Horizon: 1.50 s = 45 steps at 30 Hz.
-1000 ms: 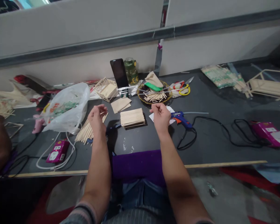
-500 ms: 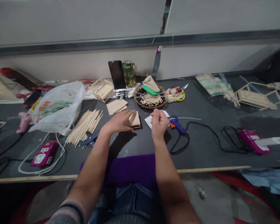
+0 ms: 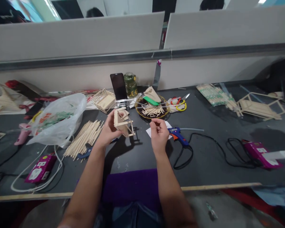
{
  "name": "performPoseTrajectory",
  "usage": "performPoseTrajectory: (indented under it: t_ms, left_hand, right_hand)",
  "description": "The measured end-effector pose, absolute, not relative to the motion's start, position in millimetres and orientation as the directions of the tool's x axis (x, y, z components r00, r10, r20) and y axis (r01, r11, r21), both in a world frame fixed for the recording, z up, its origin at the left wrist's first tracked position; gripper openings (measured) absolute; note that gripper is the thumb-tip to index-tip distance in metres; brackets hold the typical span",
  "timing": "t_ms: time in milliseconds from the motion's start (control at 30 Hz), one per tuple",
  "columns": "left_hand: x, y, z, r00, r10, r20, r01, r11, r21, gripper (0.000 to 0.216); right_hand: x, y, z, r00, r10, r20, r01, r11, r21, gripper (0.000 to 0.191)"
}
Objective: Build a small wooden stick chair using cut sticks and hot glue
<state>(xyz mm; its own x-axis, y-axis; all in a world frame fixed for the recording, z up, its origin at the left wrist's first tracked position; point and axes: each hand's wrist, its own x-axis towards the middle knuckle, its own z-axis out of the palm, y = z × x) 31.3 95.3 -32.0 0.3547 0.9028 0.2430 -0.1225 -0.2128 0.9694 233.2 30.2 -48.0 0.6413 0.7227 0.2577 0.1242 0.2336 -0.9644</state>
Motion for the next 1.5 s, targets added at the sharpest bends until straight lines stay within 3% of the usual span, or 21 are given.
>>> performPoseTrajectory:
  t_ms: [167, 333, 500, 667, 767, 967, 1100, 1200, 1267, 1400, 1500]
  left_hand:
    - [23.5, 93.3, -34.0, 0.163, 0.976, 0.143, -0.569, -0.026, 0.822, 0.075]
    - [14.6, 97.8, -32.7, 0.028, 0.999, -0.014, -0.808, 0.031, 0.588, 0.055]
    - [13.0, 99.8, -31.8, 0.047, 0.999, -0.007, -0.861, 0.044, 0.507, 0.053]
    - [14.7, 97.9, -29.6, 0.103, 0.995, 0.019, -0.883, 0.082, 0.462, 0.059]
    - [14.7, 96.9, -29.2, 0.131, 0.990, 0.047, -0.886, 0.096, 0.453, 0.058]
    - [14.8, 93.9, -28.1, 0.123, 0.991, 0.054, -0.843, 0.076, 0.532, 0.063]
    - [14.9, 93.8, -29.0, 0.130, 0.990, 0.048, -0.835, 0.084, 0.544, 0.065]
    - [14.1, 96.7, -29.8, 0.124, 0.992, 0.025, -0.844, 0.092, 0.528, 0.062]
    - [13.1, 99.3, -29.5, 0.107, 0.994, 0.001, -0.853, 0.092, 0.513, 0.059]
    - [10.4, 102.9, -29.4, 0.092, 0.996, -0.005, -0.866, 0.083, 0.492, 0.059]
    - [9.4, 103.7, -30.7, 0.086, 0.996, -0.008, -0.863, 0.078, 0.499, 0.061]
  right_hand:
    - [237.2, 30.3, -51.8, 0.433, 0.884, 0.176, 0.244, 0.073, -0.967, 0.022]
    - [239.8, 25.1, -53.1, 0.155, 0.981, 0.118, 0.532, 0.018, -0.846, 0.016]
    - [235.0, 25.6, -60.7, -0.076, 0.996, 0.039, 0.728, 0.082, -0.680, 0.011]
    - [240.7, 25.8, -63.4, 0.022, 0.999, 0.023, 0.881, -0.009, -0.473, 0.013]
    - [237.3, 22.8, -60.2, 0.003, 0.998, -0.060, 0.938, -0.024, -0.347, 0.012]
    - [209.6, 18.1, -58.2, 0.003, 0.990, -0.143, 0.998, -0.012, -0.063, 0.020]
    - [208.6, 22.5, -58.7, 0.056, 0.996, -0.063, 0.997, -0.059, -0.053, 0.019]
    - [223.2, 28.2, -59.3, 0.155, 0.980, 0.124, 0.981, -0.138, -0.134, 0.021]
    - [234.3, 31.9, -61.3, 0.146, 0.971, 0.188, 0.973, -0.107, -0.204, 0.021]
    - [241.6, 36.4, -68.5, 0.004, 0.993, 0.122, 0.961, 0.030, -0.276, 0.020]
    - [232.3, 38.0, -72.0, -0.016, 0.999, 0.044, 0.971, 0.026, -0.239, 0.020]
